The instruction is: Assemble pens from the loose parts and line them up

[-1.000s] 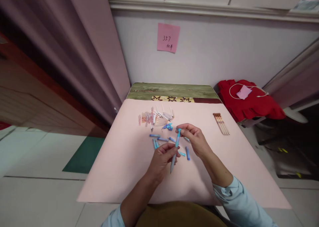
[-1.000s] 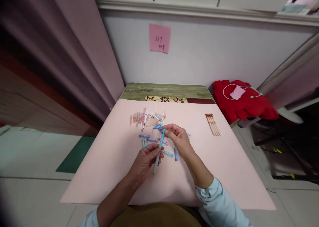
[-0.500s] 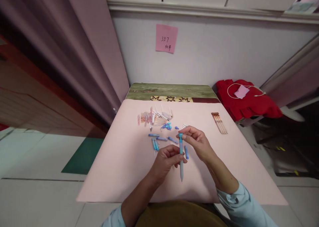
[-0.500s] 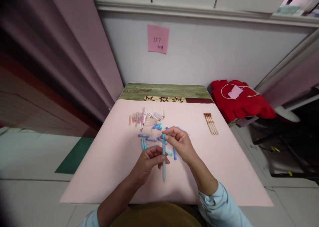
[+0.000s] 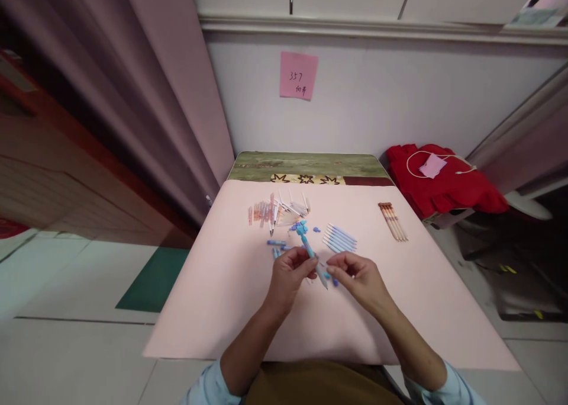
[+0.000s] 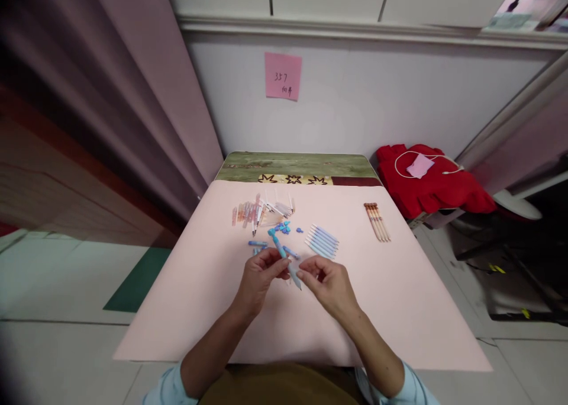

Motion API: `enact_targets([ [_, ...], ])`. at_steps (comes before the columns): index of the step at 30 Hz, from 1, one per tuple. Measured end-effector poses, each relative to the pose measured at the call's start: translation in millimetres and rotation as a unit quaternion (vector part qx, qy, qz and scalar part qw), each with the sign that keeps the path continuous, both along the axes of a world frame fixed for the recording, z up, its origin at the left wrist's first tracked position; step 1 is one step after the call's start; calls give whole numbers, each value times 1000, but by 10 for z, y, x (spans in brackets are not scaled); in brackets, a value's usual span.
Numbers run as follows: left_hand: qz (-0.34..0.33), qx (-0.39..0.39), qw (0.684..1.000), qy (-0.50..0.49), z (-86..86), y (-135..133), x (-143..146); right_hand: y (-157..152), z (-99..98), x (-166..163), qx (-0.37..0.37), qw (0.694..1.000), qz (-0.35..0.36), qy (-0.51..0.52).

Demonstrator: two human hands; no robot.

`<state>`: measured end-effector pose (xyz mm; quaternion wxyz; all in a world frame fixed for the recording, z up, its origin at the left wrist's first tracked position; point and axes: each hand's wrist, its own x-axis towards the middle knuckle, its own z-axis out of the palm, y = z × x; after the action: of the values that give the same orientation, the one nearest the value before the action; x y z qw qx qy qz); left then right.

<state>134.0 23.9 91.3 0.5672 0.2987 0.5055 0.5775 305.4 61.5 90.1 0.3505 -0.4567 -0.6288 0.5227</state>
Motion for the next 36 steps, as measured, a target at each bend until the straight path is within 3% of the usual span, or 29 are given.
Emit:
enact_targets([
  [6, 24, -5, 999, 20, -105, 22, 61, -160, -217, -34, 53, 995, -8, -85],
  [12, 28, -11, 999, 17, -101, 77, 91, -131, -279, -82, 99, 990, -44, -94],
  [16, 62, -11, 991, 115, -166, 79, -153, 178, -303, 182, 148, 969, -137, -146],
  [19, 123, -18, 957, 261, -326, 2, -511, 568, -357, 574, 186, 915, -243, -263],
  [22, 190, -52, 896, 398, -525, -119, -833, 941, -439, 946, 162, 861, -299, -378],
  [25, 210, -30, 858, 469, -669, -212, -978, 1191, -503, 1142, 111, 833, -297, -454],
  [36, 195, -22, 852, 486, -788, -191, -1045, 1403, -528, 1067, 27, 795, -270, -543],
])
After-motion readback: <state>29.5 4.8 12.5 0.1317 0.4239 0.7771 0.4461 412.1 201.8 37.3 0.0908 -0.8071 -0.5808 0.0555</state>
